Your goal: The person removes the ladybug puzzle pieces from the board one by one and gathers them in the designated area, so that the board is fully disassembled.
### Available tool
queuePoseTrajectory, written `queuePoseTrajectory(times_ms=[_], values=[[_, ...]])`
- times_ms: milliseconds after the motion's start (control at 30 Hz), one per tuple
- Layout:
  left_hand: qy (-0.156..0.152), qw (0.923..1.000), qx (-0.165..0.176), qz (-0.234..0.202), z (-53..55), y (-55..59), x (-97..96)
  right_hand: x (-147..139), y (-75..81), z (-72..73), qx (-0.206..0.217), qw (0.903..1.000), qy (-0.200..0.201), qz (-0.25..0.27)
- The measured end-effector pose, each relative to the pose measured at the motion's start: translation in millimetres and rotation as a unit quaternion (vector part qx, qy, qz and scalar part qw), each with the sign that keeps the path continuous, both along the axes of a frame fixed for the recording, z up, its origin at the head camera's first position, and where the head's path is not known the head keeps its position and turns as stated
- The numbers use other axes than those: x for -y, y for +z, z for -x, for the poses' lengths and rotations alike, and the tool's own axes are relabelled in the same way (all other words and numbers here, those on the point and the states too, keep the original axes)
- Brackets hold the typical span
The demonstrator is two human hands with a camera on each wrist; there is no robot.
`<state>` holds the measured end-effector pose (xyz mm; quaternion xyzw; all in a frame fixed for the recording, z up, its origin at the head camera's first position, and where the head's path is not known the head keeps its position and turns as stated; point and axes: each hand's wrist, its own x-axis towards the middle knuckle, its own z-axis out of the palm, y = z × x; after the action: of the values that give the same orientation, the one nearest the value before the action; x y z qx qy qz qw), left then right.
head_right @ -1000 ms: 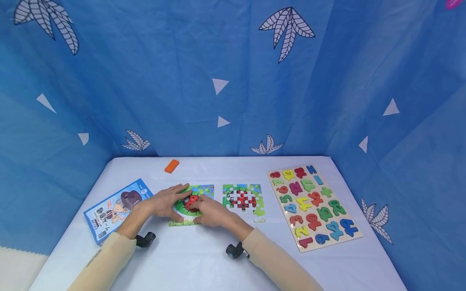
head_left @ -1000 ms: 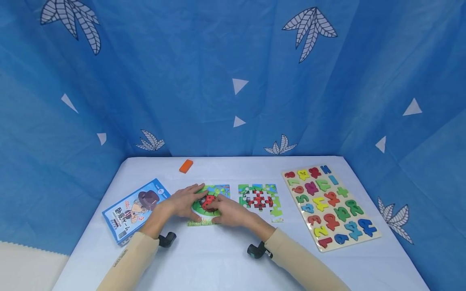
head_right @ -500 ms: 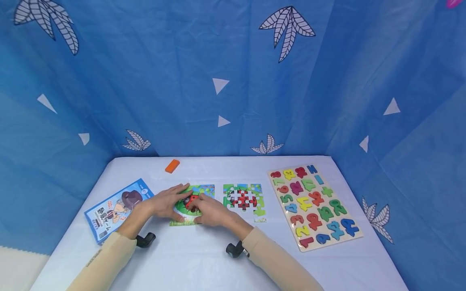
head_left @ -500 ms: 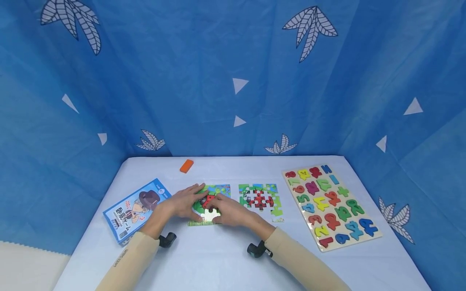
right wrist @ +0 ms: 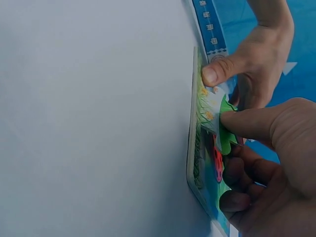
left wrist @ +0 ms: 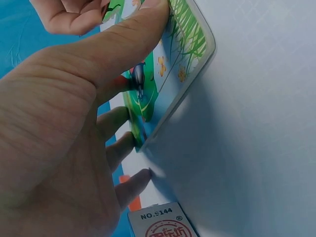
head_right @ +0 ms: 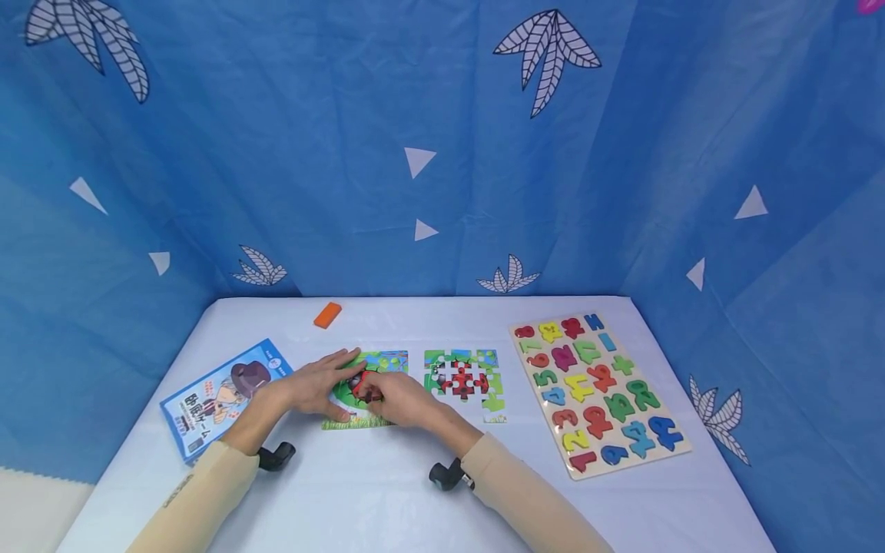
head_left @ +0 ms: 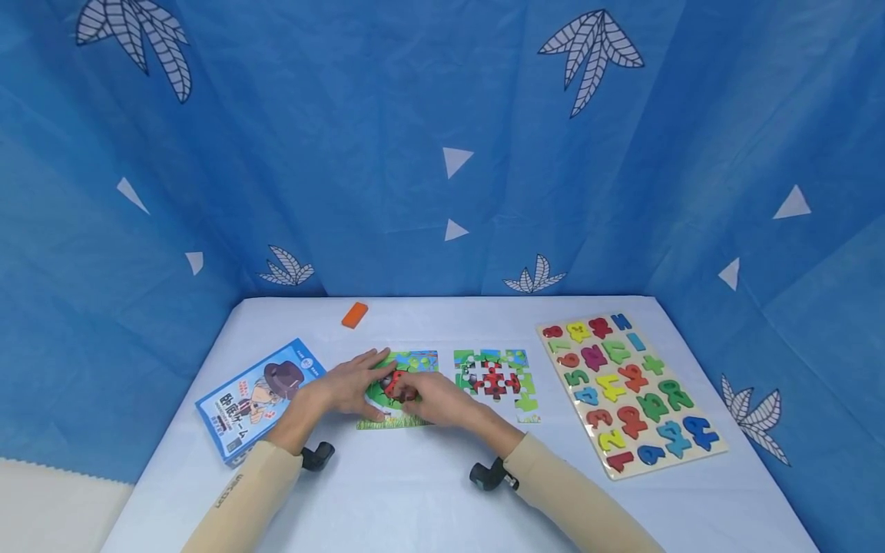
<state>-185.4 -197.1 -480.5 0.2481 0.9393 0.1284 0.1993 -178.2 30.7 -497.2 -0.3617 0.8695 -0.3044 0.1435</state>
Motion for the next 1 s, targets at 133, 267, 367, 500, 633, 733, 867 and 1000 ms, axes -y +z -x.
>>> queuePoseTrajectory(times_ms=[133, 267, 367, 500, 633, 733, 867, 1000], values=[[0.0, 1.0, 0.0, -0.003, -0.4, 0.0, 0.0, -2, 0.6, 1.1, 0.01, 0.9999, 0.001, 0.007], [-0.001, 1.0, -0.003, 0.002, 0.2, -1.1, 0.1, -7, 2.6, 3.0, 0.019, 0.9997, -0.003, 0.014], [0.001, 1.0, -0.005, 0.009, 0.4, -1.4, 0.1, -16, 7.4, 5.2, 0.03, 0.9993, -0.008, 0.019], [0.006, 0.9999, -0.001, 0.009, 0.3, -0.9, 0.2, -31, 14.7, 10.5, 0.043, 0.9989, -0.014, 0.013], [0.002, 1.0, 0.0, 0.008, -0.3, -1.2, 0.0, -50, 19.6, 16.4, 0.052, 0.9984, -0.021, -0.001], [0.002, 1.0, 0.001, 0.009, -0.3, -1.8, -0.2, -65, 21.9, 20.5, 0.06, 0.9978, -0.027, -0.01], [0.006, 0.9999, 0.004, 0.008, -0.2, -2.1, -0.7, -85, 25.6, 23.6, 0.083, 0.9959, -0.03, -0.02], [0.002, 1.0, 0.003, 0.007, -0.4, -0.9, -0.3, -101, 28.3, 25.0, 0.104, 0.9939, -0.025, -0.027]])
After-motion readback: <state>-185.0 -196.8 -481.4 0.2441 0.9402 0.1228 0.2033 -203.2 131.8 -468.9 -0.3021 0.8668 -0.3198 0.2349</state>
